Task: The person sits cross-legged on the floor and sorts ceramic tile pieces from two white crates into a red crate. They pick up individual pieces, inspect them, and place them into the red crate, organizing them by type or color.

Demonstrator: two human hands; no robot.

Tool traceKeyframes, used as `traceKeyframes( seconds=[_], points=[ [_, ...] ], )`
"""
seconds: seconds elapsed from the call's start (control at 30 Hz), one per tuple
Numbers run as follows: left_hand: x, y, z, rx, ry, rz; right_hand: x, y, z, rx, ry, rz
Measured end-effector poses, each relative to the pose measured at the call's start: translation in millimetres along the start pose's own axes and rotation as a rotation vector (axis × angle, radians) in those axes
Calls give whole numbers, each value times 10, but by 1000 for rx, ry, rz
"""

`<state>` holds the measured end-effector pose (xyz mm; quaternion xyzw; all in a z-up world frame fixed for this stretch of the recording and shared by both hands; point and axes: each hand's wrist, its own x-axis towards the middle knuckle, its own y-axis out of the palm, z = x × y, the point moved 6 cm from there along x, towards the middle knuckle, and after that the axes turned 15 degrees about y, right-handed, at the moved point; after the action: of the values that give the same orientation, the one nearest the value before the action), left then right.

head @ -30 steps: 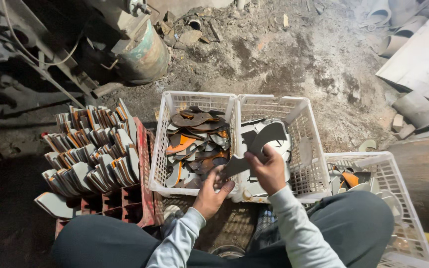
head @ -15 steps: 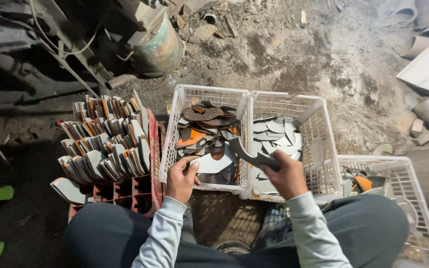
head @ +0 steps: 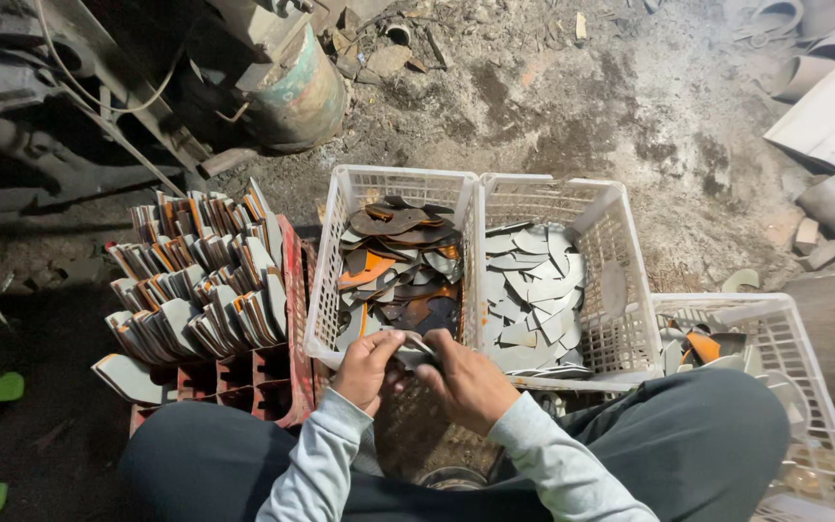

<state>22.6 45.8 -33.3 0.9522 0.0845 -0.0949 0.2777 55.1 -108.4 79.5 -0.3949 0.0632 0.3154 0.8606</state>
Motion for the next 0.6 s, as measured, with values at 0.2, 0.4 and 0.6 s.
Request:
traceKeyframes(
  seconds=[0.2, 0.4, 0.6],
  points=[
    [35, 82, 184, 243, 108, 4, 36, 112, -73, -157, -9, -77],
    [82, 233, 280, 302, 298, -73, 7, 189, -108, -28, -103, -169],
    [62, -17, -140, -24, 54, -247, -42, -26, 79, 76, -236, -14]
  ],
)
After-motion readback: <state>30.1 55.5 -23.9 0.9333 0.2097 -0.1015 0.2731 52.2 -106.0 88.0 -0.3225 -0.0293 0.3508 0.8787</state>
